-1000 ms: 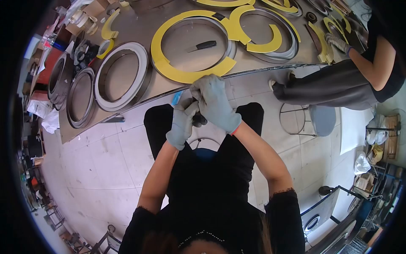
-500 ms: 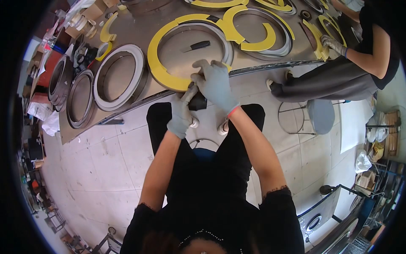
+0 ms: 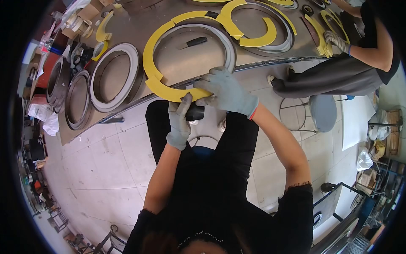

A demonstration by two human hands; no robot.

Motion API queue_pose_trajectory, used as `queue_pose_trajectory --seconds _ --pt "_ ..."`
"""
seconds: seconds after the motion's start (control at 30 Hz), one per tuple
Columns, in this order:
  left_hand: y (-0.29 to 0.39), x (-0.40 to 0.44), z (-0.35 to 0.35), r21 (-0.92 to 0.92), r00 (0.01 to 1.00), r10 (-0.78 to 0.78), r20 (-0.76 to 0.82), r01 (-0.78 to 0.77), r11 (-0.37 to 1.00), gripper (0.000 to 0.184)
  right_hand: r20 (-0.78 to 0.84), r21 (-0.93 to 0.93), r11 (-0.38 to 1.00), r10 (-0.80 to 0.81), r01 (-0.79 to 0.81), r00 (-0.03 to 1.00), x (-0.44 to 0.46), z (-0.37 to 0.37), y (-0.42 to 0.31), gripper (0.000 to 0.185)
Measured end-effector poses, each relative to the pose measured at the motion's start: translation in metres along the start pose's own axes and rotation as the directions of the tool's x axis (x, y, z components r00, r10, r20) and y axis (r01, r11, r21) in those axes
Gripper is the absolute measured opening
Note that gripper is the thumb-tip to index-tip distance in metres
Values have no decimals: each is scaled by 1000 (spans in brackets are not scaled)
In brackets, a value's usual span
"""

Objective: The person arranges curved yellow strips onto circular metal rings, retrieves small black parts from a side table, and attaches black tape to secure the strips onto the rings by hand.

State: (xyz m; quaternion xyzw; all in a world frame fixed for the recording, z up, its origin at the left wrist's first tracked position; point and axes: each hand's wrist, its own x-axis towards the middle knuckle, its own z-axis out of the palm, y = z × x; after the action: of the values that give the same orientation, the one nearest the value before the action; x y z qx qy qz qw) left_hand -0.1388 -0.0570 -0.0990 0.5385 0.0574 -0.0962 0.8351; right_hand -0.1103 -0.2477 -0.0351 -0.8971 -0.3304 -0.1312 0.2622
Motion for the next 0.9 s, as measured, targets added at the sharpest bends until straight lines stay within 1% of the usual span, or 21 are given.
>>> queue_pose_trajectory --seconds 0.1,0.2,0.27,0.3,0.37,0.4,0.43,0.47,0.5,0.53,0.57,0.63,0.67,0.77,0.8,0.9 --pt "4 3 1 -53 1000 24 -6 -25 998 39 -5 -3 1000 -5 5 1000 -2 0 0 45" --pt "11 6 5 -200 999 -27 -22 22 980 36 5 -14 1000 -6 6 1000 -4 2 2 46" --pt "13 12 -3 -252 998 -42 46 52 966 33 3 -25 1000 -10 10 1000 -3 3 2 46" --pt "14 13 -4 -277 996 -46 81 67 959 32 -32 -92 996 -10 7 999 -2 0 -3 46" --pt "17 13 -1 -269 997 -58 42 68 961 29 -99 -226 974 -18 -4 995 1 -7 -20 45" --pt "13 14 -4 -259 998 -62 30 68 964 30 -283 -151 978 99 -146 954 -4 1 -34 43" --pt "12 15 -4 -250 998 -65 17 67 966 30 -446 -52 962 218 -268 868 -15 14 -51 42" --pt "12 15 -2 -240 999 -50 0 48 970 30 -502 264 859 510 -438 698 -34 37 -70 40" --pt "12 14 0 -229 999 -36 -18 31 973 31 -423 502 694 717 -516 554 -53 70 -79 42" --pt "11 14 2 -220 999 -20 -37 11 975 31 -255 733 501 830 -461 495 -62 95 -88 43" --pt "13 13 2 -201 999 -38 -27 32 979 29 -54 891 248 889 -380 455 -66 110 -94 44" --pt "21 10 1 -152 997 -81 -6 79 985 26 66 984 21 879 -176 472 -62 117 -93 45" --pt "23 9 3 -150 991 -130 -14 126 981 17 123 992 -100 863 -72 490 -63 119 -93 46" --pt "17 11 7 -220 993 -111 -36 101 970 20 214 928 -349 786 130 580 -77 135 -94 42" --pt "19 11 6 -178 994 -103 -27 97 979 22 169 952 -293 746 89 645 -72 133 -94 38" --pt "23 10 9 -121 986 -151 -75 141 983 22 76 996 -23 743 -89 665 -57 129 -102 41"
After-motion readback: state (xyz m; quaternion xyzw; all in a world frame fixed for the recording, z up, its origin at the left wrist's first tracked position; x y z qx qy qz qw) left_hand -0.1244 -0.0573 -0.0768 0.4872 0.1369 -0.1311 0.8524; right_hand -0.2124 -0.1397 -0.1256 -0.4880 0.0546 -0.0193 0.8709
